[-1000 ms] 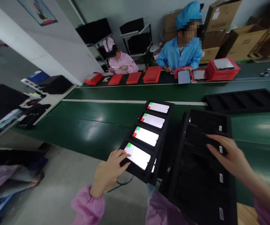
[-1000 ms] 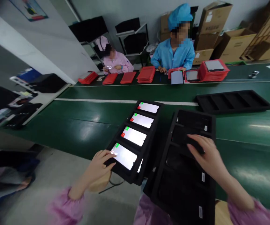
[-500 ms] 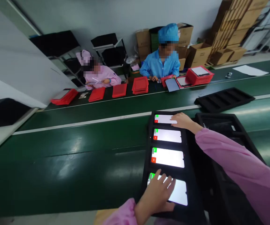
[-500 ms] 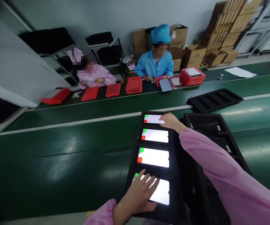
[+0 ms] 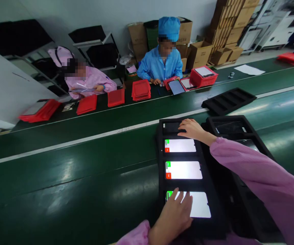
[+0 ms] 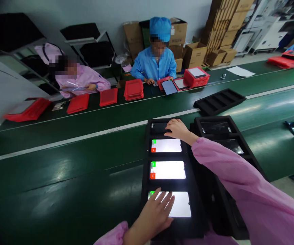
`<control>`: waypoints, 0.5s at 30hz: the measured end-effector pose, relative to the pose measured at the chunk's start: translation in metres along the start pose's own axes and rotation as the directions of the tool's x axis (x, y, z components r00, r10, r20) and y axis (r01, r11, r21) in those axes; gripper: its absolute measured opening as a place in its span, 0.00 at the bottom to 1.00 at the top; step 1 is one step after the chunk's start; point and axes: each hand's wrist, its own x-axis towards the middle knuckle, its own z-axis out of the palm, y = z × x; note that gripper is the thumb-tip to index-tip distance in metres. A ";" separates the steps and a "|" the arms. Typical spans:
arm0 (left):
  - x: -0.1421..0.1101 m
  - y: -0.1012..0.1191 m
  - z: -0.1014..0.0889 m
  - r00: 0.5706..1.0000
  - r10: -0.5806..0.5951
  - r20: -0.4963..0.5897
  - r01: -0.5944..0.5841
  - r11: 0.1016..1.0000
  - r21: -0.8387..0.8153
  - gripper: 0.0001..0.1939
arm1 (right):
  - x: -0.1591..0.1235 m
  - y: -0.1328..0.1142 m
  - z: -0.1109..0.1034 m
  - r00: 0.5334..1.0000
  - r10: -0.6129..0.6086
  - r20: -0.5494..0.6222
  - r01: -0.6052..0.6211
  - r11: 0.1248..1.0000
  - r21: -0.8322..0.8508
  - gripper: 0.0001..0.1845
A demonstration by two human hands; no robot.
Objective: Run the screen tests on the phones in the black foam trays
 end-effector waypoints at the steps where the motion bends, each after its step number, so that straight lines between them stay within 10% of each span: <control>1: 0.001 -0.003 0.000 0.999 -0.002 -0.041 0.001 1.000 -0.024 0.30 | -0.010 -0.007 0.001 0.999 -0.034 -0.012 0.034 0.999 0.024 0.15; 6: 0.030 -0.036 -0.003 0.950 -0.085 -0.300 0.050 0.991 -0.123 0.18 | -0.061 -0.033 0.021 0.988 -0.153 -0.027 0.155 0.982 0.107 0.16; 15: 0.056 -0.066 0.013 0.925 0.005 -0.379 -0.016 1.000 -0.027 0.13 | -0.066 -0.029 0.029 0.995 -0.080 -0.052 0.092 0.943 0.321 0.16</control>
